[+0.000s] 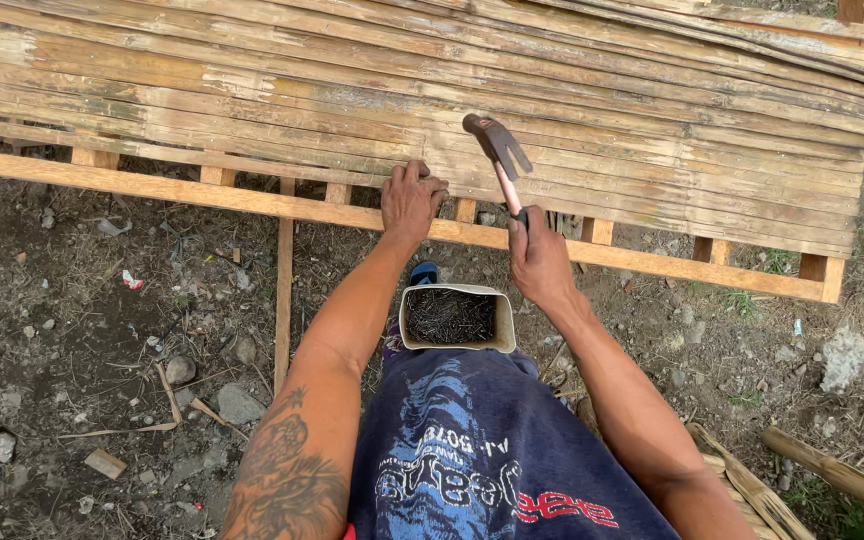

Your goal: The person hammers nails into a wooden pallet using a hammer. They repeatedly pick nails from a container and drive them into the wooden slats to secure them to the frame.

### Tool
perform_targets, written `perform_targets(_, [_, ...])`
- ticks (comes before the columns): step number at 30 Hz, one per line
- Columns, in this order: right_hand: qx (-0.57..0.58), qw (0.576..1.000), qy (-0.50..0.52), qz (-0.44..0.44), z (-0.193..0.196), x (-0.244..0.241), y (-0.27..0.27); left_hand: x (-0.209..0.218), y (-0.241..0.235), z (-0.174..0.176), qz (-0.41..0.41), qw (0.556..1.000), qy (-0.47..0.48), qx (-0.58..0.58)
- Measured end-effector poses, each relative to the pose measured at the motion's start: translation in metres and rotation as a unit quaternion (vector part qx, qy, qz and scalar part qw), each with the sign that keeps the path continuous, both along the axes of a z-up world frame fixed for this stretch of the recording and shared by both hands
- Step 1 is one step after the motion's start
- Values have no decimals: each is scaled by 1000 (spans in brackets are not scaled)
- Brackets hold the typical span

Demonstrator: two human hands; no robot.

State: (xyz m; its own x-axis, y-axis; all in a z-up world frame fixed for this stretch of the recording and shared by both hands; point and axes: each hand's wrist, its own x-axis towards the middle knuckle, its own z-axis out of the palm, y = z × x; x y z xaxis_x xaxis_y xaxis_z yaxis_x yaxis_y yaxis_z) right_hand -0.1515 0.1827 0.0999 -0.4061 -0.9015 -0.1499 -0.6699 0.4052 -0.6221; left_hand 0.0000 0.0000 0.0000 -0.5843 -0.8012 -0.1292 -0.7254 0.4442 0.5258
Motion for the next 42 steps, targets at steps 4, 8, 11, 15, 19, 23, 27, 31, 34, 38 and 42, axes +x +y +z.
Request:
perform_targets(4, [-467, 847, -218, 127, -6, -19, 0, 2, -1, 0, 10, 999, 34, -33])
perform_targets(8, [131, 990, 50, 30, -21, 6, 16, 1, 3, 3, 15, 999, 27, -19])
perform_targets(11, [65, 997, 45, -2, -18, 11, 4, 9, 15, 8, 12, 1000, 5, 7])
perform_targets(15, [-99, 995, -5, -17, -11, 6, 12, 19, 12, 7, -41, 998, -6, -56])
perform_targets(19, [19, 1000, -3, -17, -38, -1, 17, 18, 18, 5, -32, 998, -6, -50])
perform_targets(23, [124, 991, 38, -34, -60, -14, 26, 28, 43, 14, -67, 994, 70, -42])
perform_targets(27, [85, 996, 16, -19, -59, -13, 30, 39, 113, 17, -276, 944, 177, 41])
perform_targets(31, [109, 993, -16, -35, -47, 0, 44, 42, 173, -18, -403, 914, 39, 35])
perform_targets(34, [111, 994, -8, -6, -48, 11, 53, 48, 203, -57, -389, 921, -23, -6])
perform_targets(38, [79, 996, -15, 29, -62, 19, 53, 58, 204, -85, -352, 934, -40, -42])
perform_targets(42, [42, 995, -7, 85, -75, 29, 53, 78, 201, -65, -276, 959, -34, 54])
